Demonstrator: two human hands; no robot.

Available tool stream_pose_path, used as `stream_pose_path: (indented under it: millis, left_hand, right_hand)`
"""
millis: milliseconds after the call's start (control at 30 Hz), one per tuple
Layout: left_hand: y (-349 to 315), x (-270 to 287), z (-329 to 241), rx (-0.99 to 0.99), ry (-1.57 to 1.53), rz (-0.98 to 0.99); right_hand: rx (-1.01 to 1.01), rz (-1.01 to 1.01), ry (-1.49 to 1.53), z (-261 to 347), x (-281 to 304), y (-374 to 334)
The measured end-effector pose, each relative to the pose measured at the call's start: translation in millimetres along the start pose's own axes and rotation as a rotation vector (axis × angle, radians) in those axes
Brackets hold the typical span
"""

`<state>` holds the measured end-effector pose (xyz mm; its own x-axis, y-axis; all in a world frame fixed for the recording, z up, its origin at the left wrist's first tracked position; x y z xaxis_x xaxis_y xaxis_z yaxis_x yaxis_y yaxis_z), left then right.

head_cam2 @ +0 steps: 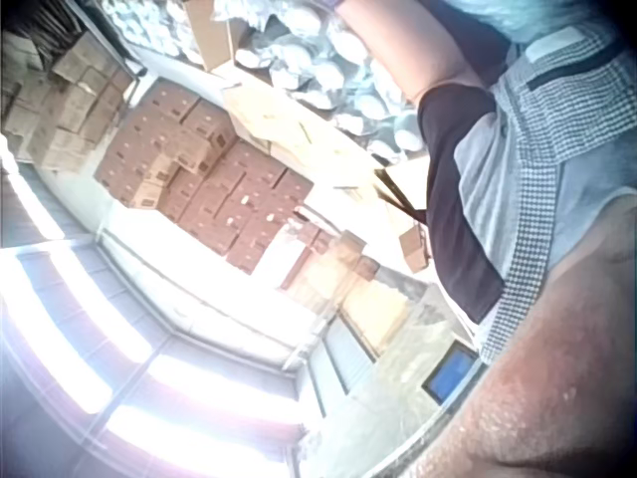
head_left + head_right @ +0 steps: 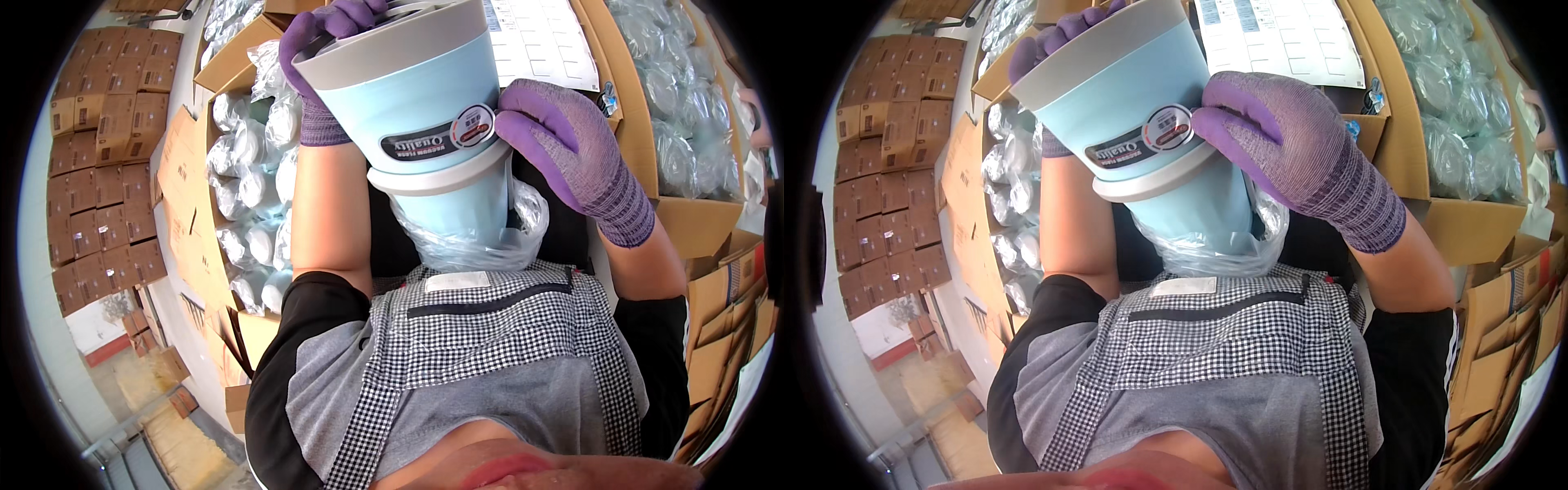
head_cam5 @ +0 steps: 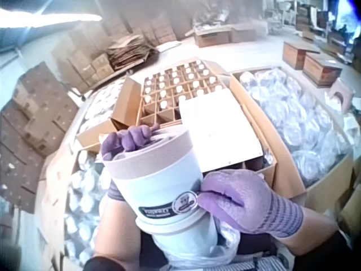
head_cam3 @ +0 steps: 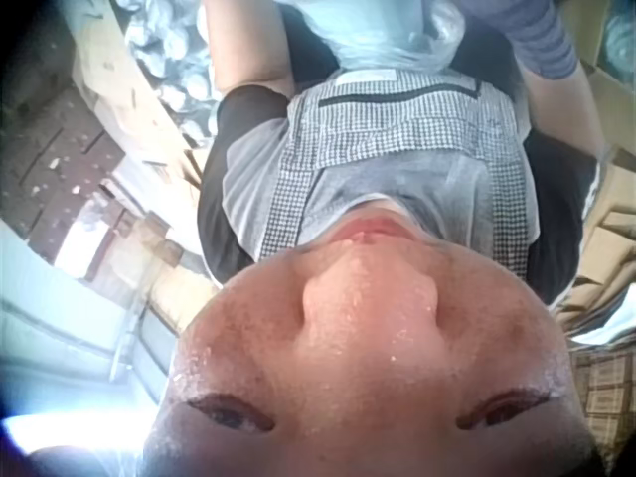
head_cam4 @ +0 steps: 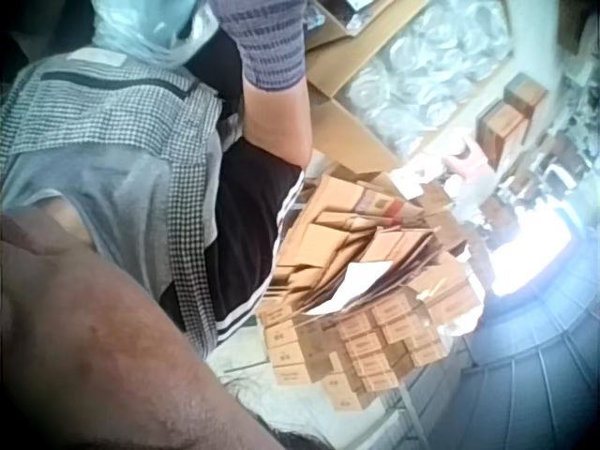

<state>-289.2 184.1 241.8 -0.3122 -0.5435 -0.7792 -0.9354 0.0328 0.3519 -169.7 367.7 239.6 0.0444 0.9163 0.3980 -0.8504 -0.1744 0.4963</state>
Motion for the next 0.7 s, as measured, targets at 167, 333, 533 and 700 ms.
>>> stream_pose_path:
  millis: [167, 333, 533, 700]
  left_hand:
    - [6.3, 3.2, 5.9, -0.024, 0.177, 0.121]
    - [10.8, 12.5, 3.6, -0.137, 0.29, 0.29]
    - [13.5, 23.5, 1.0, -0.11, 0.204, 0.141]
    - [-2.3, -4.7, -5.0, -0.26, 0.194, 0.348]
  right_hand:
    - [-0.21, 0.07, -0.12, -9.7, -0.5, 2.9]
    - [0.189, -0.029, 0.162, 44.2, 42.4, 4.1]
    - [-0.445, 0.162, -0.293, -166.9, 141.1, 48.3]
    - [-0.512, 0.8, -1.365, -291.3, 86.6, -14.0]
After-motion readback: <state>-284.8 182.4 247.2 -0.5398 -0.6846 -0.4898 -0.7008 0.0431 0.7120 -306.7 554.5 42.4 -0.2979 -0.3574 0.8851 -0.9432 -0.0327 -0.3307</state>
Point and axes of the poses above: each hand's wrist, its own y-axis towards the middle knuckle, its own x-axis out of the back of the hand, z = x × y, the point moved 8 cm from there along y, towards the middle knuckle, and after that the axes turned 9 degrees about -z, right-handed, at the moved point
